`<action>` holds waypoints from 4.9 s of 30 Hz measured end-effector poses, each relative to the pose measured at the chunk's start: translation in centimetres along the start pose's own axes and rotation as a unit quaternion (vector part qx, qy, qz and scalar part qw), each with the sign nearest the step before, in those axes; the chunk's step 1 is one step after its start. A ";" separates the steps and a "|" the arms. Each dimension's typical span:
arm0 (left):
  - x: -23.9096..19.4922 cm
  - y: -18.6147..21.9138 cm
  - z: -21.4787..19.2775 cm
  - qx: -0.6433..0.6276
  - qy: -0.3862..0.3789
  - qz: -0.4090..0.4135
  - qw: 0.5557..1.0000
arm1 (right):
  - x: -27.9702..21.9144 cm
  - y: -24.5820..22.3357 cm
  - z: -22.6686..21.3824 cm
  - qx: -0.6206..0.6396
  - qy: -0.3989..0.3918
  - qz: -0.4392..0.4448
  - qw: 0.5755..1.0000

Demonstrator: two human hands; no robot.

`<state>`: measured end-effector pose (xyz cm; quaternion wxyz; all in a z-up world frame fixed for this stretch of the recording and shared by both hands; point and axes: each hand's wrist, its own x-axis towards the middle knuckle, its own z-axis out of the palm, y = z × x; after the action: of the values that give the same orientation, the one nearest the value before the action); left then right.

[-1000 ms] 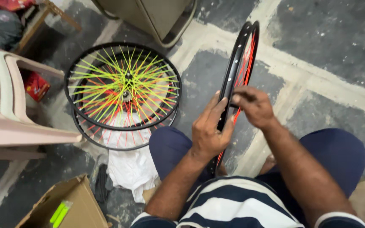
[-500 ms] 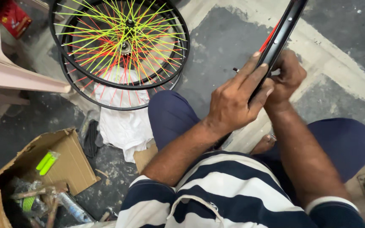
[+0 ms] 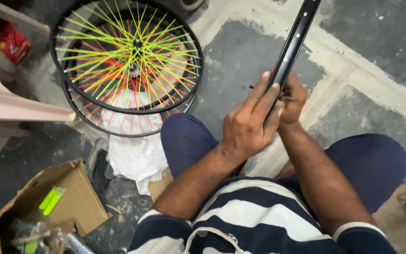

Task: The person sits on the floor and installs a black rim strip into a bicycle rim, pressing it into place by hand. A completed bicycle wheel with neon spokes rests nearby on the floor.

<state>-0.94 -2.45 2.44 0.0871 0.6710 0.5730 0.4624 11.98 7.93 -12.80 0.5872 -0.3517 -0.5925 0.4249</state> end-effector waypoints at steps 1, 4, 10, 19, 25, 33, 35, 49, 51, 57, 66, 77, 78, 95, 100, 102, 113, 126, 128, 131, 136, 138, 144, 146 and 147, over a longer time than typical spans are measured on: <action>-0.1 0.1 -0.2 -0.005 0.000 0.003 1.000 | 0.2 0.1 -0.8 0.011 -0.070 0.014 0.997; 0.1 0.5 -0.5 -0.013 0.007 0.015 1.000 | 3.6 -1.7 -3.7 0.114 -0.286 0.111 0.945; 0.1 1.0 -0.5 -0.015 0.006 0.032 0.999 | 5.4 -5.9 -3.4 0.116 -0.265 0.144 0.946; 0.4 1.2 -0.6 -0.013 0.007 0.023 1.000 | 3.3 -5.4 -3.9 0.200 -0.244 0.072 0.946; 0.3 1.7 -0.4 -0.002 0.004 0.029 1.000 | 3.4 -1.8 -5.7 0.292 -0.250 0.152 0.911; 3.1 0.7 0.3 0.005 0.035 0.058 0.998 | 0.1 -4.4 -2.7 -0.069 -0.095 -0.055 0.992; 5.8 -0.4 1.3 -0.014 0.046 0.049 0.998 | 0.0 -5.8 -2.8 -0.088 -0.086 -0.079 0.989; -9.7 -3.2 2.3 -0.127 -0.023 0.048 0.991 | 0.1 -7.0 -6.1 0.126 -0.042 0.037 0.990; -11.5 -4.0 2.8 -0.124 -0.024 0.069 0.990 | -0.3 -7.2 -6.1 0.131 -0.036 0.024 0.990; -11.4 -4.1 2.5 -0.156 -0.047 0.070 0.984 | -1.0 -8.4 -7.4 0.097 -0.150 -0.001 0.984; -7.7 -0.6 0.7 -0.102 -0.013 0.083 0.991 | 0.5 -6.5 -7.1 0.216 -0.214 0.136 0.943; -2.9 2.1 0.2 -0.030 -0.066 0.074 0.995 | 0.4 -10.8 -3.9 -0.173 -0.067 -0.153 0.971; -2.9 2.0 0.3 -0.022 -0.070 0.072 0.995 | -0.2 -10.8 -2.8 -0.224 0.011 -0.200 0.954; -2.5 2.0 -0.1 -0.008 -0.059 0.085 0.995 | 2.3 -8.6 -6.7 0.226 -0.310 0.231 0.894; -2.6 2.1 -0.2 -0.023 -0.070 0.074 0.995 | 2.9 -10.9 -6.0 -0.110 -0.240 -0.012 0.964; -2.4 2.2 -0.1 -0.025 -0.071 0.073 0.994 | 1.7 -11.5 -4.1 -0.256 -0.093 -0.154 0.950; -2.3 1.8 -0.3 -0.007 -0.062 0.070 0.996 | 0.2 -7.0 -6.4 0.061 -0.203 0.092 0.973; -2.3 2.4 0.0 -0.009 -0.071 0.070 0.995 | 0.1 -9.2 -3.6 -0.334 0.020 -0.272 0.902; -2.1 2.4 0.0 -0.003 -0.071 0.072 0.995 | -0.2 -9.1 -3.2 -0.328 0.029 -0.269 0.905; -2.3 2.3 -0.1 0.004 -0.074 0.071 0.995 | -0.7 -8.9 -4.1 -0.183 -0.057 -0.107 0.975; -2.5 2.2 -0.1 -0.004 -0.063 0.071 0.995 | -1.2 -8.0 -6.0 0.143 -0.140 0.065 0.978; -2.5 2.0 0.0 -0.004 -0.062 0.071 0.996 | -1.2 -7.3 -5.8 0.175 -0.104 0.082 0.976; -3.2 1.8 0.0 -0.011 -0.055 0.067 0.996 | -0.2 -7.4 -5.4 0.134 -0.014 0.066 0.989; -3.7 1.8 0.0 -0.014 -0.060 0.079 0.995 | 0.6 -7.5 -5.4 0.113 -0.053 0.066 0.990; -3.8 1.6 0.1 -0.015 -0.061 0.086 0.994 | 1.1 -7.5 -5.3 0.103 -0.074 0.064 0.990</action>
<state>0.52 -6.19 1.46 0.0915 0.7434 0.4997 0.4350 17.78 6.46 -5.78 0.5466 -0.2943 -0.5630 0.5455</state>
